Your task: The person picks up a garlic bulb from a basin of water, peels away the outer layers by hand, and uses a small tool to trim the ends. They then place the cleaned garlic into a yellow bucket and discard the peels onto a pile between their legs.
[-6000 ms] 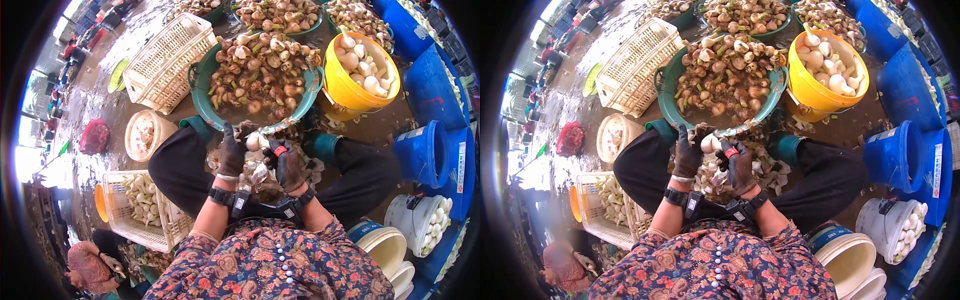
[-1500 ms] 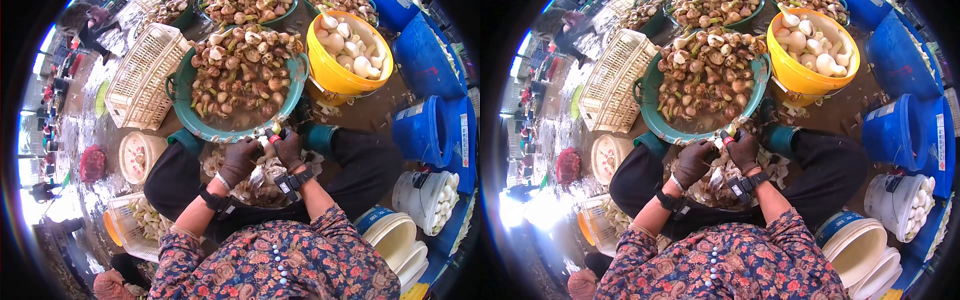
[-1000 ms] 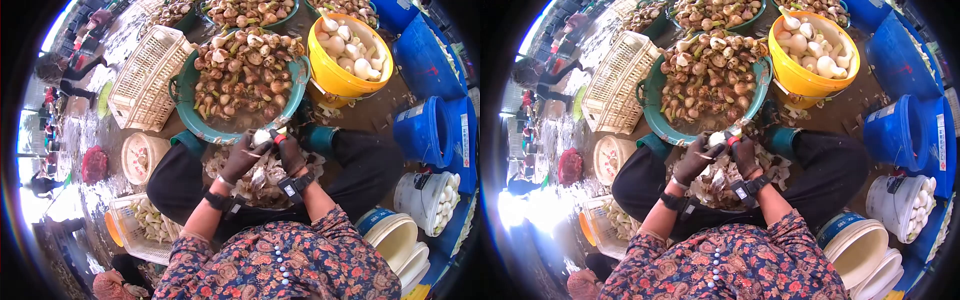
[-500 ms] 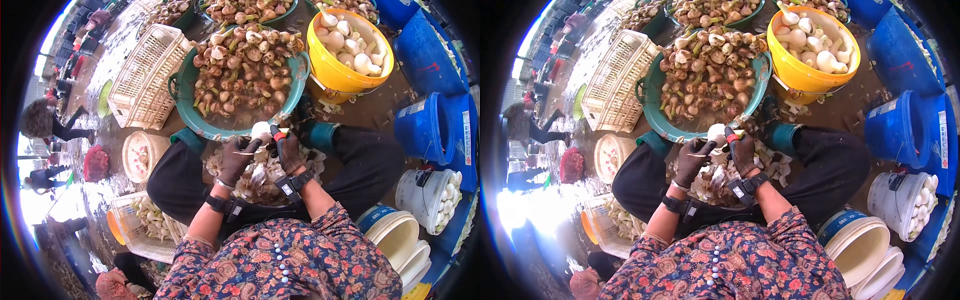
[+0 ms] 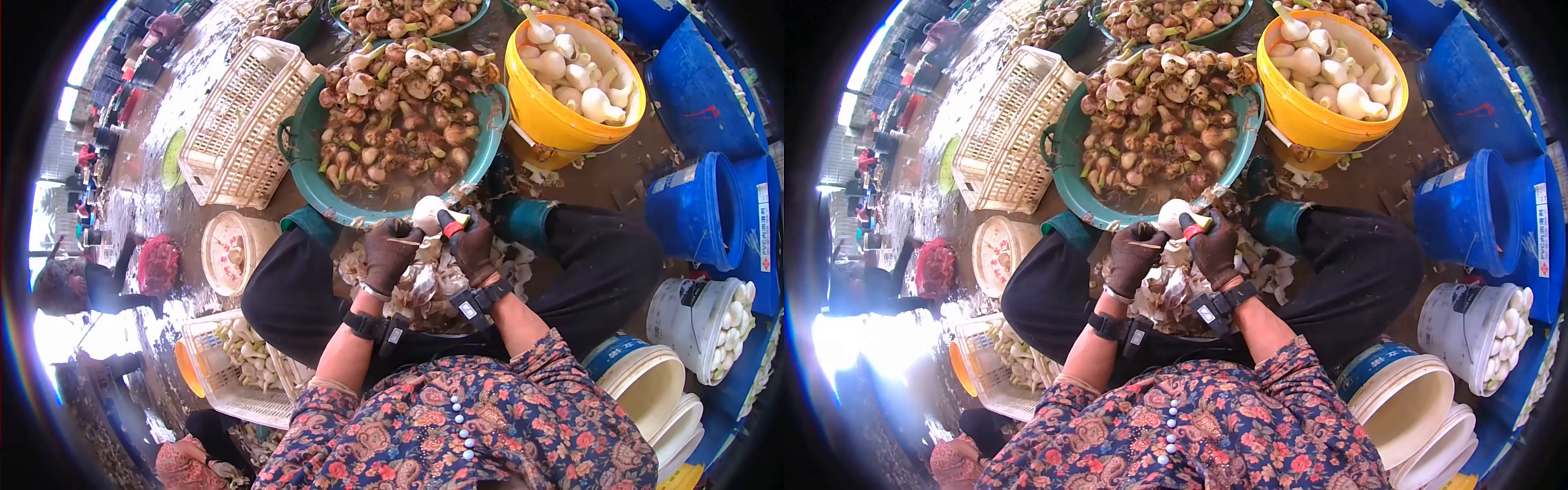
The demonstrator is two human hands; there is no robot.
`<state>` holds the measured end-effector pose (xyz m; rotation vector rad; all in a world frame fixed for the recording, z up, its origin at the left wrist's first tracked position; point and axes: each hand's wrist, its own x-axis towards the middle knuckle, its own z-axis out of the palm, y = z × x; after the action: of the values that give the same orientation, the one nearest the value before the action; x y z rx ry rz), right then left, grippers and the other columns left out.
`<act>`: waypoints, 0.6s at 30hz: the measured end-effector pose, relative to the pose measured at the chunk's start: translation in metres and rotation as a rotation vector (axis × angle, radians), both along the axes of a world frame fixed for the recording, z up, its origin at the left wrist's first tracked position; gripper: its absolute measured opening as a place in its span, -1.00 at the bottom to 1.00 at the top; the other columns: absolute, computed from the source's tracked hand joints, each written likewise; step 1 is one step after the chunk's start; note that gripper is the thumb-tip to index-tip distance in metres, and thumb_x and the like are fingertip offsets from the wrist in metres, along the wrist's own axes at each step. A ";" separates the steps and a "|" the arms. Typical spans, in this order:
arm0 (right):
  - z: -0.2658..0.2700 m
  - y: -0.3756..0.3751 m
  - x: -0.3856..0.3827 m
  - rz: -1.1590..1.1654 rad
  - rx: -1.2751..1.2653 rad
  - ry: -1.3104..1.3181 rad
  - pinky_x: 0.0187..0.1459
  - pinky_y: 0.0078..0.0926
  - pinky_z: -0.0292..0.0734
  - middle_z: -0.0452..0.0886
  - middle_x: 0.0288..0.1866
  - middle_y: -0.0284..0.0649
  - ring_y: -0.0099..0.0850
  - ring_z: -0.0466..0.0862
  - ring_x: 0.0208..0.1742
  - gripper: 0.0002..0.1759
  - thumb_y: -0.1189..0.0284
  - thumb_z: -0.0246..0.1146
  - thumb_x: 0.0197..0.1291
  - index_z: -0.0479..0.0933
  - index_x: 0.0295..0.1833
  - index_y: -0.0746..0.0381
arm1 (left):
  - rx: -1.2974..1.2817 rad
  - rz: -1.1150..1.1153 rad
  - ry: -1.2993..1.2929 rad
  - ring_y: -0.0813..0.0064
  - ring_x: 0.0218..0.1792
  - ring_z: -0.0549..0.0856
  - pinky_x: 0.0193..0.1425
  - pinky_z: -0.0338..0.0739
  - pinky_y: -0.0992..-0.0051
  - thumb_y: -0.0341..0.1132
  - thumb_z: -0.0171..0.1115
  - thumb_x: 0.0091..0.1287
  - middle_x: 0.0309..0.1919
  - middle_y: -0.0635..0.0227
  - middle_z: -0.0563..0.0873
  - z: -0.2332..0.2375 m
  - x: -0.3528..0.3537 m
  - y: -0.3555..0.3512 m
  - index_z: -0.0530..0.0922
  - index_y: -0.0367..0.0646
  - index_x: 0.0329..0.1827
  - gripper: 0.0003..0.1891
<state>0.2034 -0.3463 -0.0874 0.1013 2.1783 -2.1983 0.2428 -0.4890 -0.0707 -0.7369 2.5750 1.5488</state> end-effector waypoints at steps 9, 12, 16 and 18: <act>0.011 0.025 -0.010 0.164 -1.035 -0.965 -0.65 -0.52 0.37 0.51 -0.61 -0.35 -0.41 0.54 -0.63 -0.62 0.05 0.09 0.16 0.53 -0.26 0.15 | -0.600 0.042 -0.428 0.20 -0.35 0.71 -0.23 0.55 0.36 -0.03 0.33 -0.01 -0.43 0.12 0.70 -0.008 0.005 -0.064 0.66 -0.17 -0.30 -0.62; 0.001 0.022 -0.012 0.160 -1.058 -1.050 -0.65 -0.50 0.37 0.51 -0.61 -0.35 -0.41 0.54 -0.63 -0.62 0.03 0.11 0.14 0.52 -0.29 0.15 | -0.399 0.106 -0.208 0.28 -0.34 0.71 -0.22 0.55 0.42 -0.11 0.36 0.01 -0.40 0.12 0.71 -0.002 0.001 -0.051 0.64 -0.23 -0.24 -0.63; -0.002 0.028 -0.010 0.222 -0.290 -0.547 -0.57 -0.51 0.43 0.59 -0.50 -0.31 -0.40 0.57 -0.58 -0.62 0.08 0.13 0.16 0.54 -0.20 0.19 | 0.090 -0.027 -0.012 0.33 -0.31 0.70 -0.20 0.53 0.43 -0.17 0.37 0.05 -0.38 0.08 0.71 -0.018 -0.016 -0.044 0.60 -0.30 -0.26 -0.65; 0.013 0.030 -0.015 0.168 -0.475 -0.372 -0.51 -0.50 0.47 0.61 -0.45 -0.29 -0.40 0.59 -0.53 -0.62 0.10 0.12 0.19 0.54 -0.16 0.21 | 0.039 -0.101 -0.016 0.47 -0.37 0.62 -0.25 0.49 0.48 -0.22 0.34 0.11 -0.42 0.22 0.69 -0.045 -0.037 -0.049 0.60 -0.31 -0.28 -0.70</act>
<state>0.1881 -0.3163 -0.0744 0.2697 1.3903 -2.3046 0.2062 -0.5378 -0.1156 -0.6036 2.5206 1.5516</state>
